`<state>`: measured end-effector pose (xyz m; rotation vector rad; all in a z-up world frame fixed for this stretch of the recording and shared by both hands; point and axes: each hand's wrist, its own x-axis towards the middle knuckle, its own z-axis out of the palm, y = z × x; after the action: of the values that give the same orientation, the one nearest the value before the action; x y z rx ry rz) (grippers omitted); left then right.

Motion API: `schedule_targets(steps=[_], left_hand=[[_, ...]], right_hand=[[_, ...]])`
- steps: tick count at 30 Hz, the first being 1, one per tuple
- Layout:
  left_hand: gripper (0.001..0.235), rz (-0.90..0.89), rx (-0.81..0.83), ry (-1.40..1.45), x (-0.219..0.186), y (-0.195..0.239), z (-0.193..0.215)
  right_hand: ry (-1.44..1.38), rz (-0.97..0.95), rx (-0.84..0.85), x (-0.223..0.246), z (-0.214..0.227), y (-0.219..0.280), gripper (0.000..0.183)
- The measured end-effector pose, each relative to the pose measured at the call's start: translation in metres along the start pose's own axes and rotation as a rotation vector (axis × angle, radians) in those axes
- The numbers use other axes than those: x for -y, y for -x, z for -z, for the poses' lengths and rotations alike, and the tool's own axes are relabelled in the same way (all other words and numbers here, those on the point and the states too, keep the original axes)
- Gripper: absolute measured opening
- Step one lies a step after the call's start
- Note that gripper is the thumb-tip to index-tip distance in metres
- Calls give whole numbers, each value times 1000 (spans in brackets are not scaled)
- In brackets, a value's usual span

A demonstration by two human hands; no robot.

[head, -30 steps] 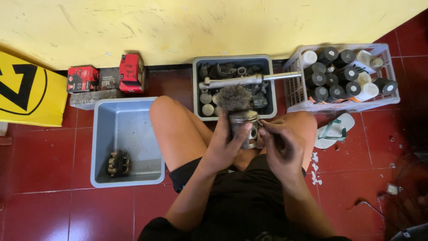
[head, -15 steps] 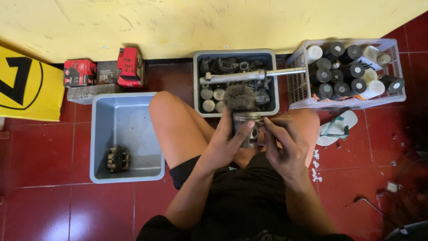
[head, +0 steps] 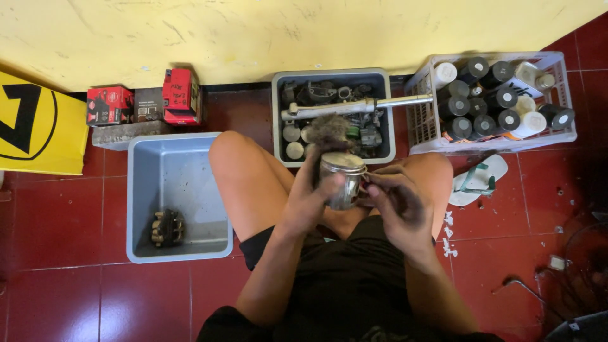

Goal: The person sits on the floor and uses a brush to clean a metal engine part, scrubbing its surfaces and crevices. They then place the part in a plastic bin and pick up a piston, continuing to scrub it with the brush.

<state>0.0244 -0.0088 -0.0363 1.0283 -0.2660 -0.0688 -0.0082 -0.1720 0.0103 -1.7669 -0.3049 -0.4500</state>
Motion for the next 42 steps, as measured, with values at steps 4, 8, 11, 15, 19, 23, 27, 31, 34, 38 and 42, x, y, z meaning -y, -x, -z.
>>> schedule_targets(steps=[4,8,11,15,19,23,27,31,34,38,42], left_hand=[[71,83,47,21,-6,2,4],[74,95,51,121,3,1,3],[71,105,61,178,6,2,-3],[66,99,69,71,-2,0,-12],[63,74,89,-44,-8,1,-19],[64,63,109,-51,-5,1,-15],[60,59,103,-88,-12,2,-21],[61,69,78,-166,-12,4,-27],[61,89,63,-223,-16,3,-26],[63,57,40,-354,-11,1,-20],[61,34,4,-416,-7,-2,-20]], right_hand=[[-54,-84,57,-4,7,6,16],[-106,-247,108,-14,10,21,25],[-180,-303,79,-16,13,19,20],[128,-206,-3,-25,13,11,13],[232,173,-47,-27,13,3,13],[235,279,-39,-30,12,0,13],[263,299,-46,-32,11,2,14],[266,350,-10,-25,16,-4,7],[300,381,16,-27,18,-3,7],[298,478,71,-10,14,-21,9],[399,396,52,-22,17,-9,12]])
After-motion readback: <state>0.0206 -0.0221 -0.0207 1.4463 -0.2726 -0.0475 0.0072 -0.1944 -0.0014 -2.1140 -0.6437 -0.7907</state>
